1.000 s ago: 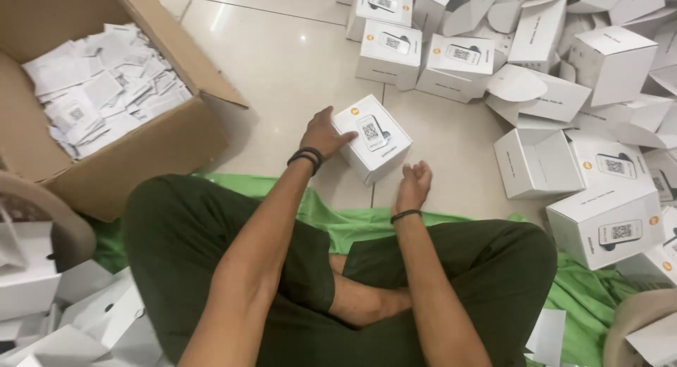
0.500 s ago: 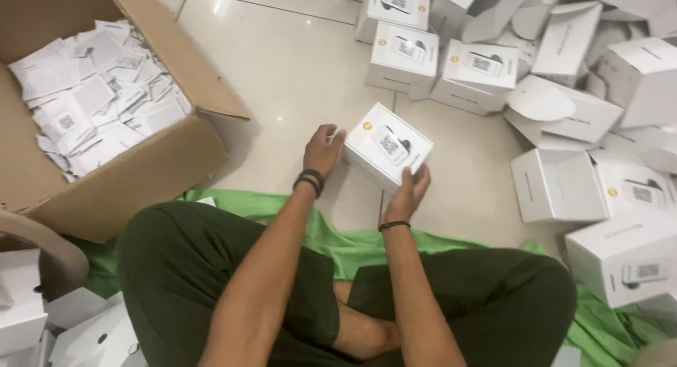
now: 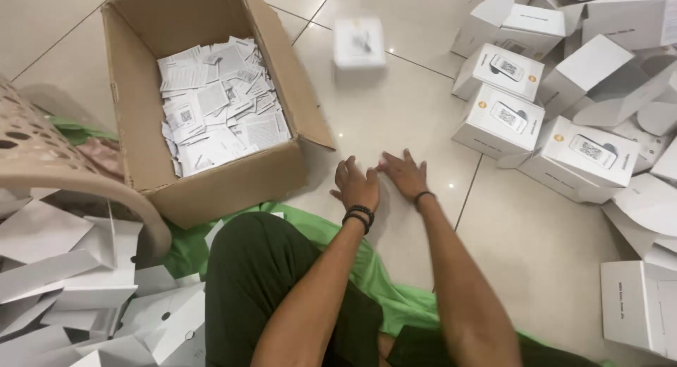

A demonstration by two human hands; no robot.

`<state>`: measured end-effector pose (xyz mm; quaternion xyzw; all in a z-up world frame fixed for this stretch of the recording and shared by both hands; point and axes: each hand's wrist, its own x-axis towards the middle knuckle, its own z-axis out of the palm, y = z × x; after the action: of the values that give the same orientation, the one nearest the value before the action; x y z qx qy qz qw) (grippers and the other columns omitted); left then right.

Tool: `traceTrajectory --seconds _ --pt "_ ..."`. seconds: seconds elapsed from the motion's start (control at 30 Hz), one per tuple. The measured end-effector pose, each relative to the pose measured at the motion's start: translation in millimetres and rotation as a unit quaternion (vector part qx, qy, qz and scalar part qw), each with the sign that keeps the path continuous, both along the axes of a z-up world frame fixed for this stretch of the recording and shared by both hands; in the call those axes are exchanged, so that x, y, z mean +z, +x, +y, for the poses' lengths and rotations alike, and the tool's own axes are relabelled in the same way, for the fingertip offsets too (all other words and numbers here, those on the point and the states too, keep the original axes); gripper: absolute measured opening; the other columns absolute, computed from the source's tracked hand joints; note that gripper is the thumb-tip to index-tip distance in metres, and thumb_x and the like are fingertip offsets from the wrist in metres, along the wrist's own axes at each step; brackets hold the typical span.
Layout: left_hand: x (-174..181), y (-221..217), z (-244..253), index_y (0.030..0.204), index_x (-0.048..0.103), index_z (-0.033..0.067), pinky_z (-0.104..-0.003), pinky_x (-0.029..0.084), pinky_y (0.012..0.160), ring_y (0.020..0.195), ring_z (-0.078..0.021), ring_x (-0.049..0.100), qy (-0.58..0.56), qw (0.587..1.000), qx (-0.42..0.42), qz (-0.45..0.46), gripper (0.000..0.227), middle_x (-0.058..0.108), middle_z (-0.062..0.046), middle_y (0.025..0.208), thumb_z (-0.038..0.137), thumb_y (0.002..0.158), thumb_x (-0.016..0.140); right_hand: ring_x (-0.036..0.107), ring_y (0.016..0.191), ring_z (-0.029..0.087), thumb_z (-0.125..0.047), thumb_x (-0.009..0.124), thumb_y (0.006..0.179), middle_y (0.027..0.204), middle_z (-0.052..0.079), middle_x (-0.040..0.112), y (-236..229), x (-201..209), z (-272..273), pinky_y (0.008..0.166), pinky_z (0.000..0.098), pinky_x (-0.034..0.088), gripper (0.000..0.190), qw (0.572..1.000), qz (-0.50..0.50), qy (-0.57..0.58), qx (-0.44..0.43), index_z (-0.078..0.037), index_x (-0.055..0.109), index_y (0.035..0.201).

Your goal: The person packs manuals into product boxes while sitting on the floor.

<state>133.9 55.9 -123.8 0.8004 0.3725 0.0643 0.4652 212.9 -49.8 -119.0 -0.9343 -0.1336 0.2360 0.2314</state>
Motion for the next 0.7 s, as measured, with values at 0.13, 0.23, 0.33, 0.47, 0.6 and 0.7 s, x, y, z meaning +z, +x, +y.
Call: traceTrajectory --seconds 0.13,0.23,0.33,0.47,0.6,0.7 --pt "13.4 -1.1 -10.9 0.151 0.036 0.0102 -0.07 0.002 0.121 0.155 -0.0332 0.014 -0.021 0.999 -0.02 0.015 0.064 0.024 -0.015 0.164 0.033 0.096 0.058 0.015 0.161 0.021 -0.049 0.042 0.103 0.165 -0.01 0.039 8.2 -26.7 -34.6 0.129 0.0522 0.0 0.049 0.995 0.0 0.096 0.042 -0.029 0.059 0.144" --pt "10.5 -6.5 -23.7 0.151 0.038 0.0122 -0.071 0.002 0.121 0.155 -0.0315 0.014 0.014 0.996 -0.068 0.064 0.064 0.025 -0.013 0.164 0.036 0.095 0.06 0.014 0.158 0.024 -0.046 0.047 0.103 0.168 -0.005 0.03 -13.8 -27.0 -45.9 0.128 0.0508 0.007 0.047 0.992 -0.07 0.022 0.099 -0.03 0.054 0.147" --pt "2.8 -8.0 -35.3 0.149 0.041 0.0111 -0.073 0.003 0.12 0.155 -0.031 0.017 0.052 0.991 -0.112 0.047 0.064 0.028 -0.011 0.163 0.034 0.092 0.061 0.014 0.157 0.026 -0.036 0.059 0.095 0.167 0.001 0.029 -33.5 -9.5 -62.3 0.126 0.0497 0.008 0.058 0.989 -0.114 0.029 0.089 -0.027 0.048 0.151" --pt "9.6 -11.5 -45.1 0.142 0.048 0.0104 -0.066 0.018 0.119 0.15 -0.0323 0.027 0.053 0.986 -0.157 -0.011 0.058 0.038 -0.012 0.157 0.034 0.092 0.063 0.019 0.156 0.027 -0.034 0.064 0.093 0.167 0.007 0.028 -44.1 3.1 -100.6 0.127 0.0461 0.014 0.062 0.987 -0.1 0.013 0.128 -0.025 0.047 0.152" --pt "-10.3 3.4 -55.0 0.137 0.055 0.0056 -0.048 0.039 0.116 0.139 -0.037 0.043 0.088 0.965 -0.23 -0.096 0.053 0.048 -0.017 0.15 0.028 0.09 0.067 0.025 0.154 0.029 -0.041 0.062 0.096 0.166 0.009 0.03 -45.1 2.9 -156.0 0.122 0.0429 0.027 0.057 0.987 -0.063 0.0 0.145 -0.019 0.049 0.148" --pt "0.7 19.5 -66.8 0.137 0.055 0.0053 -0.046 0.04 0.113 0.137 -0.0373 0.044 0.082 0.952 -0.282 -0.087 0.053 0.048 -0.017 0.149 0.028 0.09 0.068 0.046 0.143 0.027 -0.045 0.061 0.095 0.161 0.006 0.042 -57.1 48.6 -193.6 0.118 0.0409 0.039 0.061 0.996 0.028 -0.044 0.079 -0.022 0.048 0.15"
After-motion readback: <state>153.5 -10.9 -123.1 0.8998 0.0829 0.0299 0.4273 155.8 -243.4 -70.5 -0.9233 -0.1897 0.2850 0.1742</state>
